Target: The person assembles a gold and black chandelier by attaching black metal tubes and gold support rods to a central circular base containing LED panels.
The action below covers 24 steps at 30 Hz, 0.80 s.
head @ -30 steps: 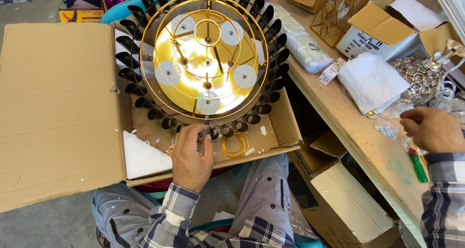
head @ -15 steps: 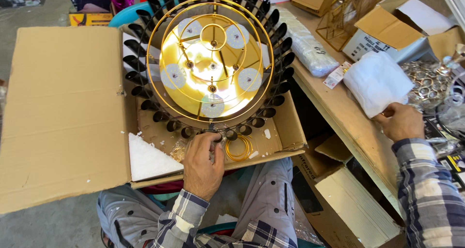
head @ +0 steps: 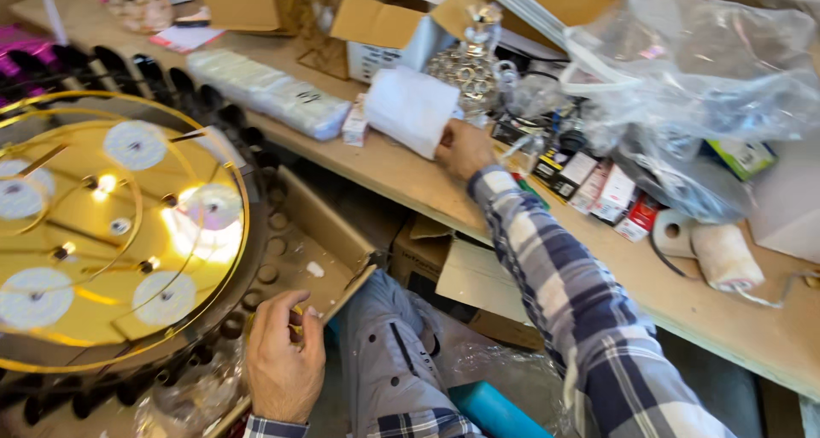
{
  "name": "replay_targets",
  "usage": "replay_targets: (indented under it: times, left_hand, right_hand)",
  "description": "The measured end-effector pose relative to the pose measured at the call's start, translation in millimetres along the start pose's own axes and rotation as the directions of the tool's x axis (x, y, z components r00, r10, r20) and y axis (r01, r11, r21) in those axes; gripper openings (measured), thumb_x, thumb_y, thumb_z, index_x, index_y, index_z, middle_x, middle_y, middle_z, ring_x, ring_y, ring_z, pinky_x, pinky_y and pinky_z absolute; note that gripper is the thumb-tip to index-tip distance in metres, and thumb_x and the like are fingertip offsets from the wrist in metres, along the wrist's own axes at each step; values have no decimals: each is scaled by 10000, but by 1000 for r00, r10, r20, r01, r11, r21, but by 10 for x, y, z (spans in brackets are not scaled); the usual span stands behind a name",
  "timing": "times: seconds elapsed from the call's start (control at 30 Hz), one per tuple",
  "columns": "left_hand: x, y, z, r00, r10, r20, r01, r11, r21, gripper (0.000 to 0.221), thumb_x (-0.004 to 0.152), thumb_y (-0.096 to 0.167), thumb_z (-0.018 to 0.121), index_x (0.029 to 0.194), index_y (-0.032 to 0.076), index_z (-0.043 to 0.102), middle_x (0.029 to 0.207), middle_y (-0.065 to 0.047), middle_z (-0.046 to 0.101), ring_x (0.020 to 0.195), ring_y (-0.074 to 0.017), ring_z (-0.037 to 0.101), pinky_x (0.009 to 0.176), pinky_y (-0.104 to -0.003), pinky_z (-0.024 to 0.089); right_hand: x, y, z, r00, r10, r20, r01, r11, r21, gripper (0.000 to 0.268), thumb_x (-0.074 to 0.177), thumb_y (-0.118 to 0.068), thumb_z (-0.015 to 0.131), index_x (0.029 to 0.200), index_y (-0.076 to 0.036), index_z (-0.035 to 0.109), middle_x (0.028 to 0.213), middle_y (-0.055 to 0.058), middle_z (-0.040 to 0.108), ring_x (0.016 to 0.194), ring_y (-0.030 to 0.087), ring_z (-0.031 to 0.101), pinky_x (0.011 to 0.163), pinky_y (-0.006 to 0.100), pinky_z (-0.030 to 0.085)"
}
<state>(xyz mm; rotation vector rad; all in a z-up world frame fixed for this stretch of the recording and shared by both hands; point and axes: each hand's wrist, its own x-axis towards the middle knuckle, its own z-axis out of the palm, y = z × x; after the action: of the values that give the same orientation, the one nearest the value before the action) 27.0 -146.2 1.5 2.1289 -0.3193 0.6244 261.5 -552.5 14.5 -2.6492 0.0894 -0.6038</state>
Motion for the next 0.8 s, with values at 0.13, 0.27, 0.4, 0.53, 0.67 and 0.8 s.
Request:
replay_targets:
  times: [0.13,0.27,0.4,0.53,0.67,0.8]
  left_hand:
    - [27,179,334,998,38,54,-37,999,-18,226,923,84,638,1132,80,723,1003,-84,670,740,-231,621,736,-391,511]
    - [48,277,519,988,49,146,-47,999,-11,228,929,120,645,1146,125,714,939,-46,655,755,-218,628,732,-392,516]
    - [36,293,634,975,126,182,-118,991,-55,209,925,129,639,1123,98,697,1065,-82,711,920,-257,694,826,-415,546]
    - [-22,289,695,966,113,234,-106,993,-41,227,938,161,619,1140,82,687,1092,-102,711,975,-256,702,839,-417,573]
    - [-65,257,707,963,124,239,-111,992,-66,229,929,123,617,1143,79,683,1119,-92,703,1024,-262,702,856,-414,564]
    - [-93,203,675,961,89,262,-77,996,-54,235,916,124,628,1145,104,677,1114,-63,705,966,-245,704,799,-424,556]
  right_hand:
    - [1,-41,-27,1000,19,-5,-20,990,-139,327,809,-365,766,1026,-122,741,1007,185,782,946,408,729,823,502,554]
    - [-45,-259,-102,994,72,85,-54,977,-206,318,885,-287,741,1015,3,753,1043,239,719,959,408,694,867,493,588]
    - [-34,-305,6,992,112,53,-87,933,-350,398,895,-296,661,1175,-18,706,1116,176,707,1040,415,681,787,565,599]
    - [-44,-273,126,999,38,1,-34,903,-429,312,849,-256,715,1084,-51,724,1085,140,710,1032,383,674,755,550,596]
    - [17,-276,238,996,-25,-85,-21,870,-493,212,860,-189,606,977,-110,763,982,119,708,921,366,685,655,524,576]
    - [-37,-711,-122,984,161,70,-122,913,-389,368,785,-73,710,1144,-51,633,1141,146,680,1004,412,695,746,572,613]
